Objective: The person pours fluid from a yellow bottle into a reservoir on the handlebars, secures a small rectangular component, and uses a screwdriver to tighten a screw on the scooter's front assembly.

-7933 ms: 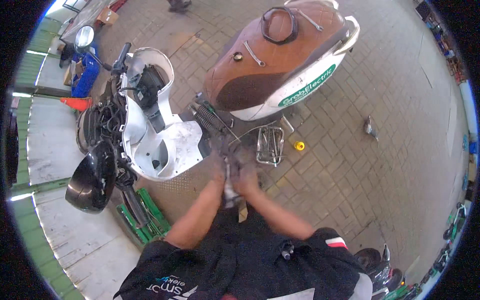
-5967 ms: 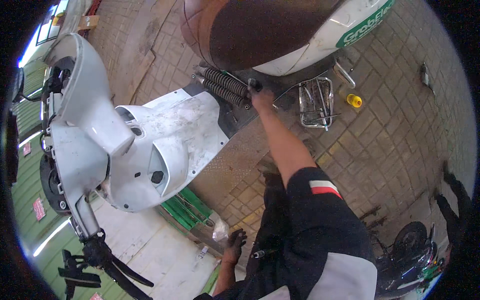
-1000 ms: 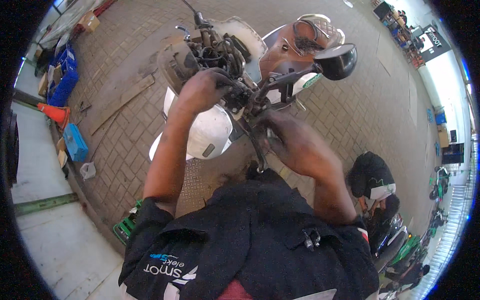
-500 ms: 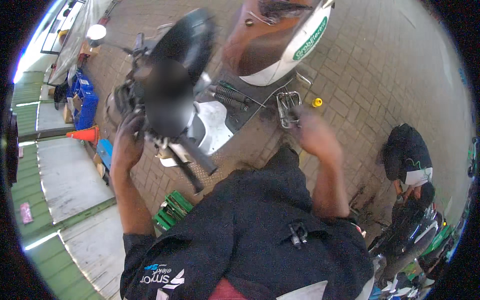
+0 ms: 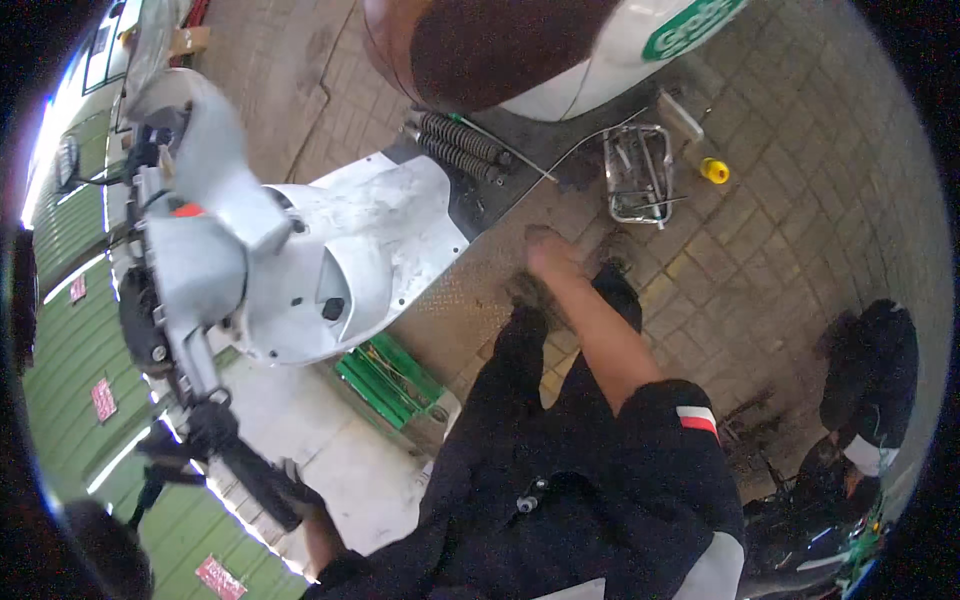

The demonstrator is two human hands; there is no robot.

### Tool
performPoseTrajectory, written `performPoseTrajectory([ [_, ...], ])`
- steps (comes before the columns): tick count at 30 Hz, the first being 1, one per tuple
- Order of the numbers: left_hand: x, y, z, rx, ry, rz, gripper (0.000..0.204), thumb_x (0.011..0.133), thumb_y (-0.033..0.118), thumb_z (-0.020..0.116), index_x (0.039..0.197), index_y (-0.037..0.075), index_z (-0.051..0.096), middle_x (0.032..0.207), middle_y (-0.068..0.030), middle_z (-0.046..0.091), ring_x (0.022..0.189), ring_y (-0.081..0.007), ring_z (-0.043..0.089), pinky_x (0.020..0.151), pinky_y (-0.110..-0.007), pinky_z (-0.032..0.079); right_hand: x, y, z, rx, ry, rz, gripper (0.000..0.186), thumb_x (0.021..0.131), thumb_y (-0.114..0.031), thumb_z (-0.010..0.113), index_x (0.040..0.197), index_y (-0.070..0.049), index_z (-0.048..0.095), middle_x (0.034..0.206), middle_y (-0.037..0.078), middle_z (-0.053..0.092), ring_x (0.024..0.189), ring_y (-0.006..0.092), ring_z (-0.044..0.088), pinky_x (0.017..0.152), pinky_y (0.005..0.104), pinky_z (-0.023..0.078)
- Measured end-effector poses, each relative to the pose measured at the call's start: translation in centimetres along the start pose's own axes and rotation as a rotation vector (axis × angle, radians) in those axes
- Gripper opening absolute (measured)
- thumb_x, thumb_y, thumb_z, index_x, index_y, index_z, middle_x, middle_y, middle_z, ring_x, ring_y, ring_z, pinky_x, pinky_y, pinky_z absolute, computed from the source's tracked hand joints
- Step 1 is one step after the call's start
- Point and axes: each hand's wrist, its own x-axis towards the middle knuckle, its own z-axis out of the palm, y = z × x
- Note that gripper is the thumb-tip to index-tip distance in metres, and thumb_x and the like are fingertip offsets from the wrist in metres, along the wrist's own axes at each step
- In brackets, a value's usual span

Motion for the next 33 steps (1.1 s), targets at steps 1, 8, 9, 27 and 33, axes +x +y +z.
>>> performPoseTrajectory([
  [1,-3.1,-3.6,-2.3,0.066,0.023,-0.107,0.042,0.094,0.013,0.056,0.135,0.007,0.048,0.123,-0.0062,0.050,0.095,-0.0225,0.055,0.089,-0.040,0.047,0.7,-3.6,0.4,0.017,-0.038,-0.054,0.032,0.092,-0.026,0.051,0.113,-0.005,0.065,0.120,0.022,0.064,0.109,0.0412,0.061,0.092,0.0483,0.050],
  [8,-14.4,-9.1,0.0,0.332,-0.222,-0.593,0.049,0.092,0.014,0.062,0.138,0.011,0.044,0.125,-0.0077,0.045,0.101,-0.0238,0.063,0.074,-0.039,0.056,14.7,-5.3,14.7,0.141,-0.056,-0.130,0.037,0.096,-0.027,0.045,0.123,-0.008,0.062,0.127,0.021,0.061,0.116,0.0420,0.058,0.097,0.0447,0.047],
  [9,-15.1,-9.1,0.6,0.360,-0.276,-0.603,0.047,0.094,0.013,0.060,0.138,0.008,0.044,0.128,-0.0087,0.045,0.102,-0.0245,0.063,0.072,-0.039,0.058,15.3,-5.4,15.8,0.251,0.125,-0.173,0.038,0.097,-0.029,0.046,0.123,-0.008,0.063,0.128,0.022,0.060,0.116,0.0419,0.058,0.098,0.0447,0.047],
  [27,-17.4,-13.7,0.2,0.375,-0.440,-0.641,0.040,0.097,0.008,0.056,0.134,0.003,0.043,0.108,-0.0162,0.063,0.095,-0.0228,0.066,0.069,-0.034,0.059,18.7,-5.7,16.5,0.064,0.648,-0.308,0.038,0.089,-0.023,0.063,0.124,-0.009,0.059,0.120,0.019,0.063,0.105,0.0380,0.063,0.087,0.0460,0.052],
  [33,-17.9,-16.2,-1.7,0.402,-0.483,-0.673,0.038,0.097,0.008,0.055,0.133,0.002,0.044,0.128,-0.0147,0.054,0.095,-0.0230,0.065,0.068,-0.035,0.060,17.7,-5.4,18.7,0.358,0.738,-0.401,0.036,0.090,-0.029,0.063,0.116,-0.005,0.063,0.109,0.022,0.064,0.095,0.0410,0.063,0.083,0.0472,0.053],
])
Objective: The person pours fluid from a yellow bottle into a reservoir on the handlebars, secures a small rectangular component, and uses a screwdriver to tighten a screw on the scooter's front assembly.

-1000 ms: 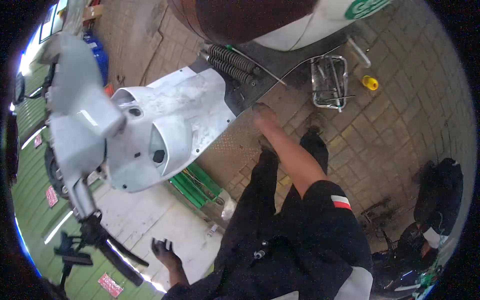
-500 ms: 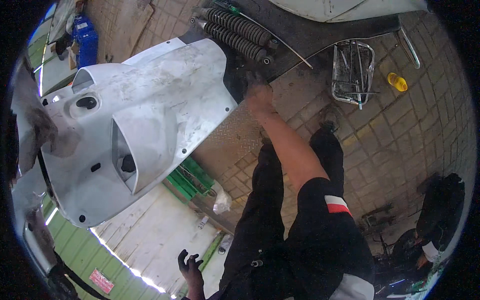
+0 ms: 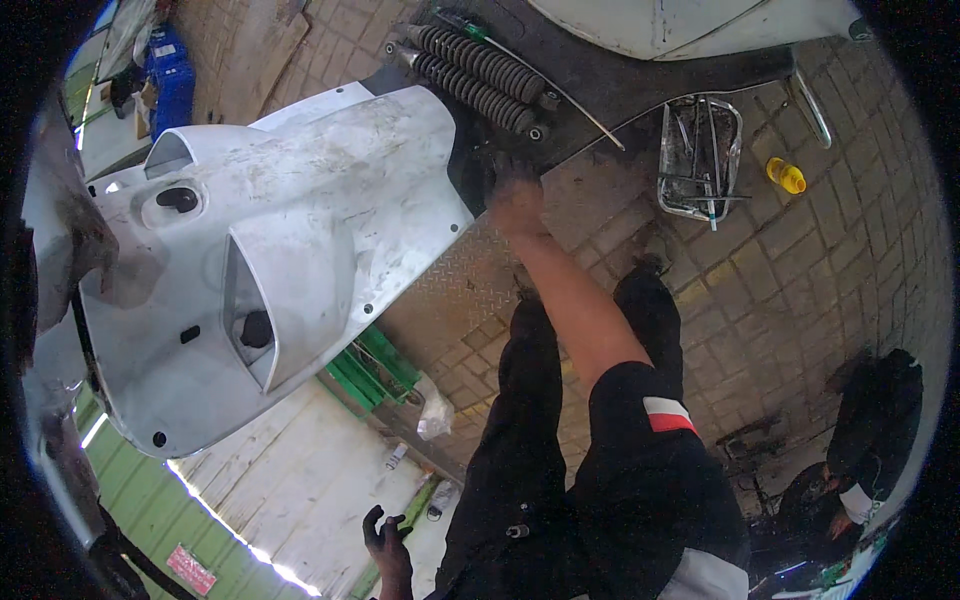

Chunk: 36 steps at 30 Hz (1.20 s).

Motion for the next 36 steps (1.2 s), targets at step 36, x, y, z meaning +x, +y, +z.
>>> performPoseTrajectory([
  [36,5.7,21.7,41.1,0.098,-0.434,0.545,0.028,0.097,0.017,0.056,0.118,-0.001,0.060,0.113,-0.0227,0.059,0.107,-0.0366,0.058,0.098,-0.039,0.043,8.7,3.0,-18.1,-0.504,-0.033,-0.200,0.038,0.088,-0.022,0.064,0.121,-0.004,0.060,0.122,0.024,0.058,0.111,0.0482,0.055,0.097,0.0576,0.044],
])
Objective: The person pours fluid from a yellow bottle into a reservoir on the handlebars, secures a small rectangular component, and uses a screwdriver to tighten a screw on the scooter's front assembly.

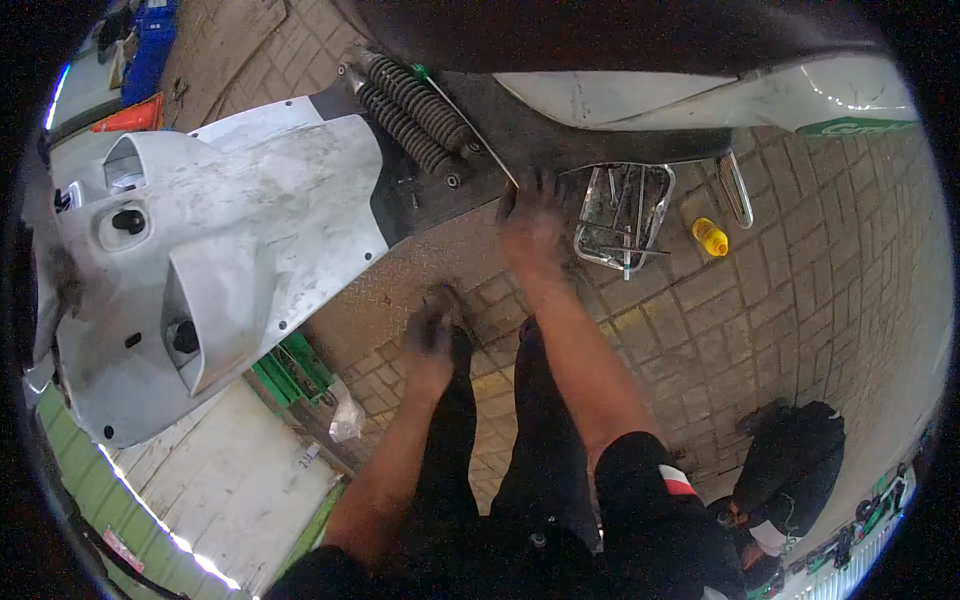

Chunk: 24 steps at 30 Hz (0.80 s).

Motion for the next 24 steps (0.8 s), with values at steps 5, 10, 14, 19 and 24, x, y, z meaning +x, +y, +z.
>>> performPoseTrajectory([
  [5,15.8,6.0,4.2,0.215,0.343,0.586,0.033,0.093,0.017,0.058,0.122,0.002,0.061,0.121,-0.0246,0.061,0.121,-0.0407,0.052,0.106,-0.048,0.038,3.6,2.0,-0.2,0.021,-0.164,-0.230,0.033,0.088,-0.017,0.062,0.118,-0.005,0.064,0.117,0.020,0.063,0.108,0.0417,0.060,0.093,0.0510,0.049],
  [10,25.6,11.1,2.1,0.562,0.352,0.769,0.038,0.086,0.017,0.061,0.123,0.007,0.063,0.127,-0.0192,0.060,0.125,-0.0400,0.048,0.108,-0.051,0.036,6.3,1.3,1.2,0.106,-0.162,-0.302,0.028,0.090,-0.015,0.058,0.115,-0.006,0.066,0.115,0.015,0.066,0.108,0.0340,0.063,0.091,0.0448,0.053],
  [14,28.0,14.0,1.2,0.960,-0.026,0.783,0.041,0.084,0.022,0.063,0.124,0.013,0.065,0.131,-0.0162,0.061,0.127,-0.0371,0.049,0.107,-0.048,0.039,10.8,0.0,2.5,0.000,-0.414,-0.282,0.024,0.094,-0.017,0.051,0.111,-0.010,0.066,0.119,0.014,0.065,0.109,0.0325,0.065,0.089,0.0446,0.054],
  [19,30.7,14.8,1.0,1.108,-0.138,0.660,0.038,0.085,0.022,0.063,0.121,0.010,0.066,0.127,-0.0167,0.063,0.121,-0.0364,0.056,0.104,-0.045,0.044,12.8,-0.9,4.1,-0.003,-0.641,-0.231,0.023,0.094,-0.020,0.050,0.106,-0.010,0.067,0.114,0.015,0.067,0.105,0.0324,0.067,0.085,0.0438,0.055],
  [24,32.6,14.6,1.3,1.233,-0.192,0.646,0.033,0.086,0.018,0.059,0.115,0.005,0.068,0.113,-0.0187,0.069,0.107,-0.0342,0.066,0.093,-0.044,0.053,11.9,-0.2,5.1,0.029,-0.384,-0.400,0.018,0.086,-0.017,0.059,0.098,-0.011,0.070,0.098,0.013,0.070,0.093,0.0312,0.069,0.080,0.0450,0.055],
])
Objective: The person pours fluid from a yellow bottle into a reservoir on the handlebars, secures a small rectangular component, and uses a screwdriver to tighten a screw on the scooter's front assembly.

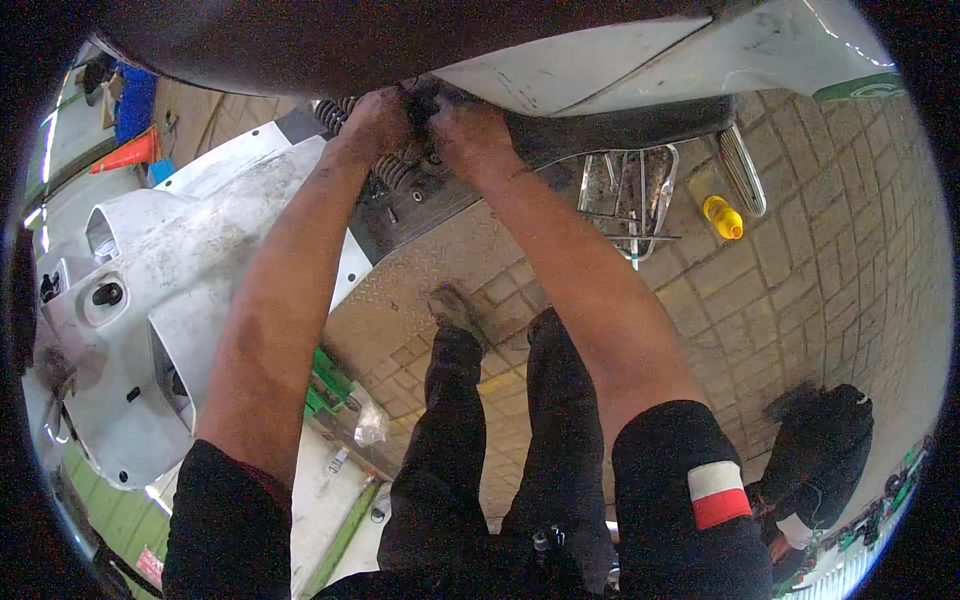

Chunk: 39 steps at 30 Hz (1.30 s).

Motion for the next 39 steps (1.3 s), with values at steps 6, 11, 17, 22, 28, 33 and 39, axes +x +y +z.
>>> performPoseTrajectory([
  [6,0.1,0.1,-0.1,-0.051,0.122,0.012,0.028,0.087,0.017,0.059,0.109,0.004,0.071,0.111,-0.0188,0.070,0.103,-0.0333,0.068,0.090,-0.042,0.054,0.2,-0.7,0.0,-0.003,-0.088,0.089,0.023,0.091,-0.022,0.054,0.106,-0.014,0.070,0.104,0.018,0.069,0.098,0.0333,0.068,0.087,0.0471,0.054],
  [11,-0.3,1.3,-0.5,-0.097,0.033,-0.129,0.030,0.088,0.022,0.058,0.110,0.004,0.070,0.116,-0.0196,0.068,0.113,-0.0340,0.064,0.094,-0.047,0.052,-1.8,-0.7,-1.1,0.005,-0.148,0.094,0.026,0.090,-0.017,0.055,0.112,-0.011,0.067,0.113,0.020,0.067,0.097,0.0352,0.068,0.084,0.0451,0.056],
  [17,-1.0,3.5,-2.0,0.021,0.007,-0.187,0.033,0.089,0.027,0.058,0.110,0.005,0.071,0.122,-0.0184,0.066,0.117,-0.0364,0.061,0.102,-0.051,0.044,-8.2,-2.9,-0.8,0.186,0.252,0.251,0.030,0.090,-0.015,0.055,0.118,-0.009,0.064,0.112,0.023,0.066,0.098,0.0382,0.067,0.082,0.0467,0.056],
  [22,-0.3,3.4,-1.0,0.001,-0.008,-0.225,0.040,0.085,0.029,0.063,0.120,0.010,0.069,0.133,-0.0131,0.062,0.130,-0.0324,0.051,0.111,-0.055,0.033,-8.7,-4.1,2.3,-0.106,0.236,0.389,0.032,0.089,-0.015,0.056,0.120,-0.010,0.063,0.116,0.022,0.065,0.099,0.0403,0.066,0.084,0.0468,0.056],
  [28,-5.9,0.5,1.1,-1.322,0.541,-0.221,0.033,0.085,0.024,0.068,0.108,0.001,0.070,0.096,-0.0146,0.072,0.085,-0.0242,0.067,0.080,-0.034,0.052,-7.4,-2.7,-0.1,0.163,-0.081,0.366,0.034,0.093,-0.017,0.050,0.124,-0.015,0.064,0.121,0.017,0.065,0.101,0.0329,0.068,0.085,0.0448,0.055],
  [33,-12.4,3.3,3.5,-1.324,0.475,-0.432,0.033,0.089,0.019,0.067,0.111,-0.005,0.065,0.095,-0.0156,0.071,0.084,-0.0178,0.066,0.077,-0.031,0.052,-5.3,-1.7,0.0,0.054,0.136,0.177,0.024,0.092,-0.016,0.049,0.104,-0.010,0.069,0.107,0.011,0.071,0.089,0.0279,0.070,0.072,0.0436,0.057],
  [39,-10.7,6.3,3.1,-0.754,0.354,-0.189,0.033,0.089,0.021,0.064,0.120,0.009,0.064,0.104,-0.0209,0.070,0.097,-0.0342,0.069,0.084,-0.042,0.054,-2.5,-1.1,-0.4,-0.152,-0.001,0.075,0.025,0.091,-0.019,0.051,0.103,-0.008,0.071,0.102,0.015,0.072,0.094,0.0281,0.070,0.081,0.0433,0.056],
])
